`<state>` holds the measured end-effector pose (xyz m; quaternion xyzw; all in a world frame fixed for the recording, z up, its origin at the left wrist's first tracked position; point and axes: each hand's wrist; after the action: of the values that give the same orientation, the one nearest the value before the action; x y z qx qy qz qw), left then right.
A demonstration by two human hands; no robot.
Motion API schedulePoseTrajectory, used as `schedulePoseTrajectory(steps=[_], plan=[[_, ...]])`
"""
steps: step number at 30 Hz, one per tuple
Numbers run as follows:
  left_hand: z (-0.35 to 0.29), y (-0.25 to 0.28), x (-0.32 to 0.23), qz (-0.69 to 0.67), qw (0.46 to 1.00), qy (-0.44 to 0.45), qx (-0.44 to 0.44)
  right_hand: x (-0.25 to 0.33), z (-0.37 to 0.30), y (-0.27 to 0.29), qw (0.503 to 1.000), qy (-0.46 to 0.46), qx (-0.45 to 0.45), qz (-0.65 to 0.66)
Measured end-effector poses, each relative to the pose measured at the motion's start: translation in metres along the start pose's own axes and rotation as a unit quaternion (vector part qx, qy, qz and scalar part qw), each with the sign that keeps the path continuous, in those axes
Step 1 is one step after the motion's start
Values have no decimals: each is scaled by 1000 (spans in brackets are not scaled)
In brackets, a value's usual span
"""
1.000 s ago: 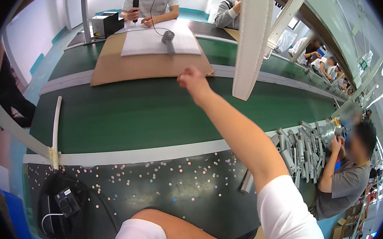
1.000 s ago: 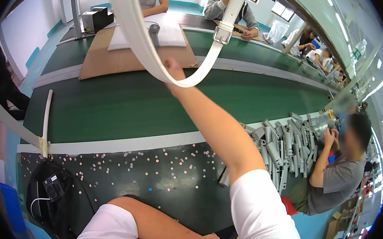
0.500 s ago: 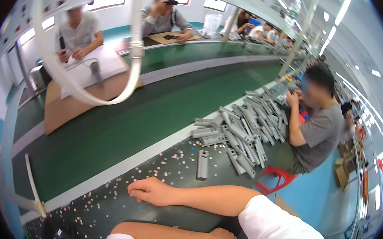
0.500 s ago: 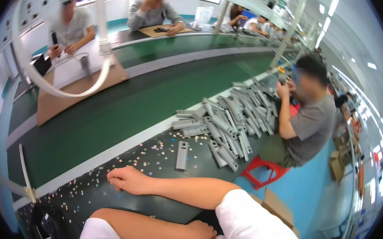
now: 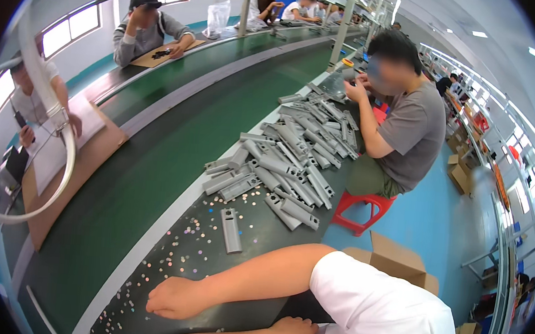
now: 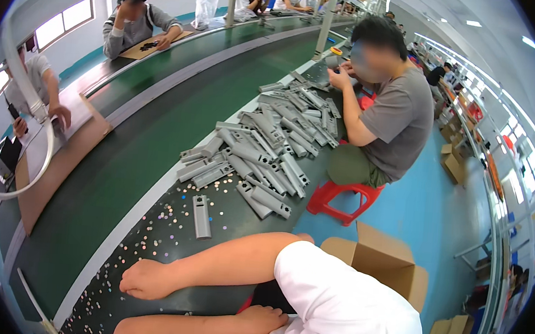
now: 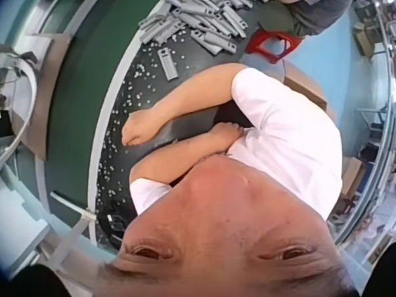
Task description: Assemble mechanical parts and internal circuit boards into a handheld electronic device housing.
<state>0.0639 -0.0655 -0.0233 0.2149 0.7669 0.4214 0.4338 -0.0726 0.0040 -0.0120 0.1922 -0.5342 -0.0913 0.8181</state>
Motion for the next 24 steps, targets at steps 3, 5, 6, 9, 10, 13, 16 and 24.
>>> schedulePoseTrajectory(steps=[3, 5, 6, 9, 10, 13, 16, 24], plan=[[0, 2, 0, 4, 1000, -3, 6, -1, -1, 1, 1000, 0, -8, -8], [1, 3, -1, 1, 1000, 4, 5, -3, -1, -1, 1000, 10, -23, -13], [-1, 2, -1, 5, 1000, -2, 8, -4, 0, -3, 1000, 13, -19, -11], [-2, 1, -2, 17, 1000, 6, 1, -6, 2, -6, 1000, 21, -20, -6], [-1, -1, -4, 21, 999, 30, 3, -6, 3, -7, 999, 28, -23, 0], [-1, 3, -4, 26, 999, 34, 13, -9, 1, -7, 1000, 23, -19, -8], [-4, 14, -5, 27, 999, 15, 30, -11, 1, -8, 999, 38, -35, -7], [-6, 16, -5, 22, 999, 19, 33, -8, 0, -7, 999, 38, -37, -6]])
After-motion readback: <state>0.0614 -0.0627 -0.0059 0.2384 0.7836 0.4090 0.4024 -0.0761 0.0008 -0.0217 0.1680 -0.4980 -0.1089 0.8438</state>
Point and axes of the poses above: each hand's wrist, its own z-axis towards the middle knuckle, its own y-axis out of the back of the hand, x = y × z, and after that the axes turned 14 degrees about z, right-handed
